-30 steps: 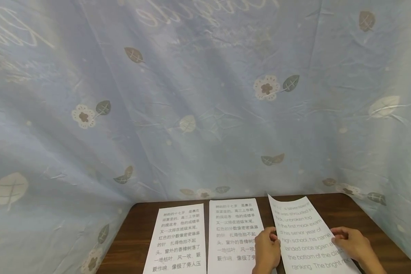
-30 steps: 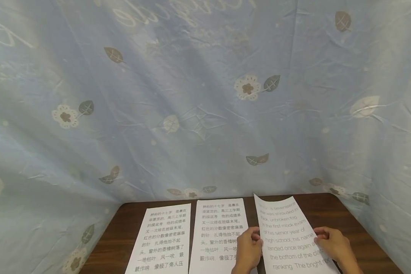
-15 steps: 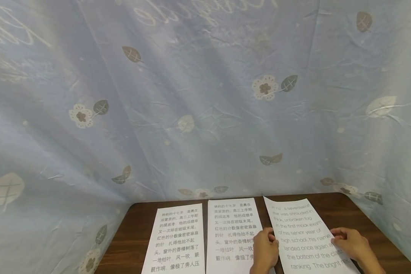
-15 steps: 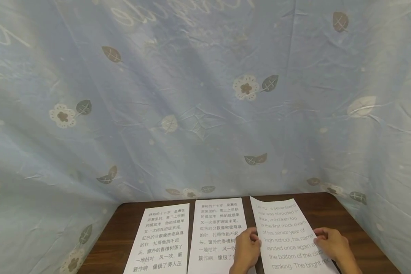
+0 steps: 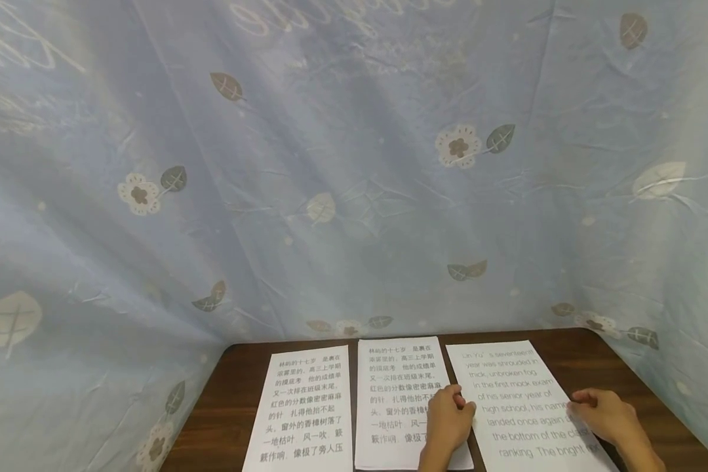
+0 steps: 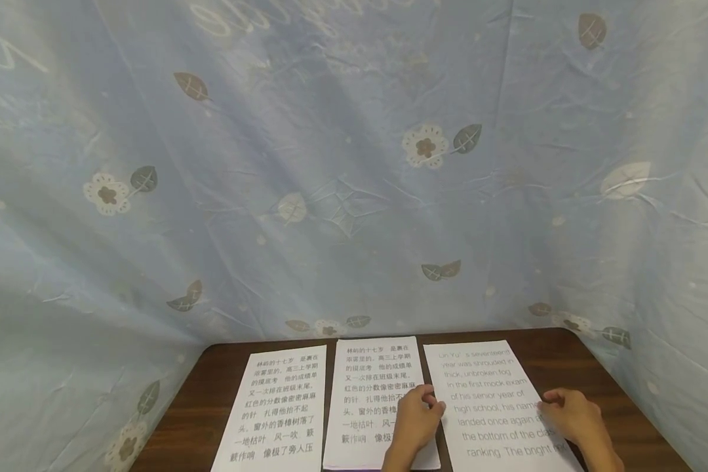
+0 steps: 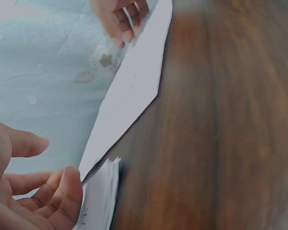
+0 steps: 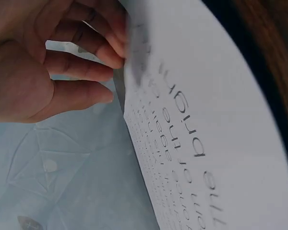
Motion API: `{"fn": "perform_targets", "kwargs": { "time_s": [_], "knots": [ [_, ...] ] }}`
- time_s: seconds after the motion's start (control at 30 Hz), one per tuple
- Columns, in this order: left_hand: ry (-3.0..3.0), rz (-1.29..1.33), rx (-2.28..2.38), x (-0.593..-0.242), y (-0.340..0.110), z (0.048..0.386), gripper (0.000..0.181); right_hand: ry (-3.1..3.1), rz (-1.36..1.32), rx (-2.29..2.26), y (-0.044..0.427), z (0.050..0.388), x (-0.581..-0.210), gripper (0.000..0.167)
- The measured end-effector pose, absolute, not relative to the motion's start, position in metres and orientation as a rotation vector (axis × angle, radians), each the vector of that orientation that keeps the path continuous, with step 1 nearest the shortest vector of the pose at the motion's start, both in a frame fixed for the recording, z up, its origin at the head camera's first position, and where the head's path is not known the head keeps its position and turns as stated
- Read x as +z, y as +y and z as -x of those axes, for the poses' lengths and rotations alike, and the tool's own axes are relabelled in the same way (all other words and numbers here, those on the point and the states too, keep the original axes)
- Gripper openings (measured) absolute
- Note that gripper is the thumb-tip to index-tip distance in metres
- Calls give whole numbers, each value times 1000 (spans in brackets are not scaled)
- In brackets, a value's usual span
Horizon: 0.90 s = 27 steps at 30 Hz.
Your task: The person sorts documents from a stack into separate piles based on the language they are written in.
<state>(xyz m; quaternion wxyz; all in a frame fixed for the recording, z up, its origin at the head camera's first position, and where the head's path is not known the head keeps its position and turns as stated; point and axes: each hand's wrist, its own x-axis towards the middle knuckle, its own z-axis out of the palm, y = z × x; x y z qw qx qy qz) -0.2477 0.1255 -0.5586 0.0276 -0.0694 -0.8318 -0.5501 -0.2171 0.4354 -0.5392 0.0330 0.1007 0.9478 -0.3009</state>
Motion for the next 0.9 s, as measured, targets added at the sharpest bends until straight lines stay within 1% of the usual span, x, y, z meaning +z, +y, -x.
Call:
{"fn": "perform_targets", "kwargs": {
  "time_s": [0.17,0.37,0.5,0.67,0.9],
  "knots": [
    [-2577,222,-1742,-554,117,250,40,2927,-294,-902,434,218,-537,50],
    [-2578,254,-1761,-554,107,250,39,2804,-382,-1131,430,223,-544,57],
    [-2594,268,-1765,-554,100,252,39,2778,-380,-1216,426,227,-550,57],
    [-2627,261,-1761,-556,86,255,39,2770,-369,-1252,417,229,-553,54],
    [-2665,262,-1731,-553,64,261,40,2865,-296,-1208,389,232,-543,47]
  ]
}}
